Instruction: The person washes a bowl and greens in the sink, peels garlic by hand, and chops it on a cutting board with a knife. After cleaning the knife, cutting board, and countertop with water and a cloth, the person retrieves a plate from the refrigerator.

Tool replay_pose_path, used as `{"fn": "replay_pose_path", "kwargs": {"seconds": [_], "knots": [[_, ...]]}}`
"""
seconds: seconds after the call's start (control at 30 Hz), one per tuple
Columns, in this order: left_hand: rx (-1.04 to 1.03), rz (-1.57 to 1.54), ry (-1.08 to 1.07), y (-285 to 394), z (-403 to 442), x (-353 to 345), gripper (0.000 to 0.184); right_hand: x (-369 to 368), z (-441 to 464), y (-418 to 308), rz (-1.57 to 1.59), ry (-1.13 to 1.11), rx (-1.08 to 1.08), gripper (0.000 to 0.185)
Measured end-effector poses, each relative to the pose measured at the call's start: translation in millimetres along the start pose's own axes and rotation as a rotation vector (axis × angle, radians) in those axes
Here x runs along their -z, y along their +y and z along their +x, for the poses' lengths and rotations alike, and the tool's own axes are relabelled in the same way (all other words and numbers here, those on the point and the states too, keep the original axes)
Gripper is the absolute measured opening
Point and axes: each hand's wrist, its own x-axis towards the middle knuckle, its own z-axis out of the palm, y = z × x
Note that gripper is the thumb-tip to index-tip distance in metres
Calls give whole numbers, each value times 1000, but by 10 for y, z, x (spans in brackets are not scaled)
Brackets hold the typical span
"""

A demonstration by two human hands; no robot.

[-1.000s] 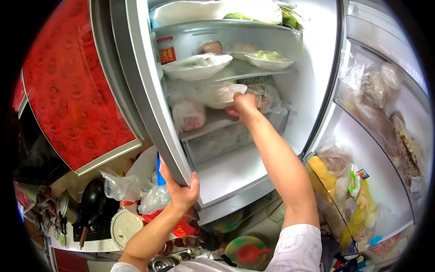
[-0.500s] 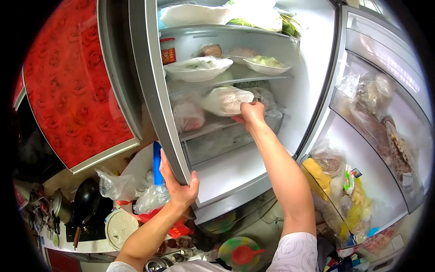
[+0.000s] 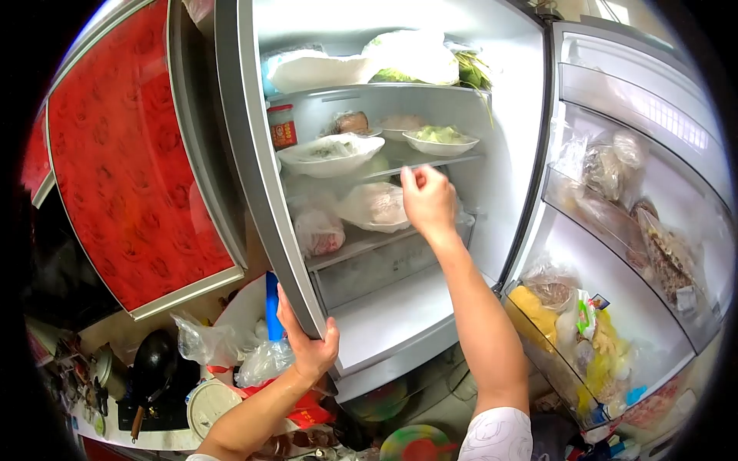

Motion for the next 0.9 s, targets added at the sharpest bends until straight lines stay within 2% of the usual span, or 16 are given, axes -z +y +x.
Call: {"fn": "replay_pose_path", "kwargs": {"seconds": [0.07, 0.13, 0.17, 0.2, 0.3, 0.43, 0.5, 0.63, 0.7, 0.8, 0.87, 0.9], "knots": [[-10, 0, -4, -4, -2, 1, 93, -15, 215, -331, 417, -151, -308, 31], [-10, -1, -2, 3, -8, 7, 93, -174, 522, -416, 480, -321, -501, 29], [-10, -7, -10, 12, -4, 16, 93, -224, 639, -406, 505, -460, -538, 26], [-10, -11, -17, 17, 2, 27, 92, -281, 752, -383, 507, -465, -535, 26], [-11, -9, -15, 26, 29, 39, 93, -373, 961, -406, 428, -671, -579, 20], [-9, 4, -13, 25, 12, 45, 92, -437, 895, -482, 474, -609, -618, 17], [-18, 17, -10, 28, 15, 48, 92, -428, 810, -525, 527, -482, -615, 19], [1, 5, -22, 54, 17, 68, 94, -270, 721, -596, 520, -459, -621, 19], [16, 1, -27, 88, 33, 101, 94, -152, 714, -604, 494, -381, -549, 17], [108, 9, -134, 345, 78, 354, 92, 181, 600, -626, 518, -385, -496, 17], [155, -202, -118, 605, 27, 582, 86, 455, 464, -614, 530, -341, -480, 20], [99, -424, -97, 644, -78, 586, 79, 600, 429, -527, 555, -358, -485, 20]]}}
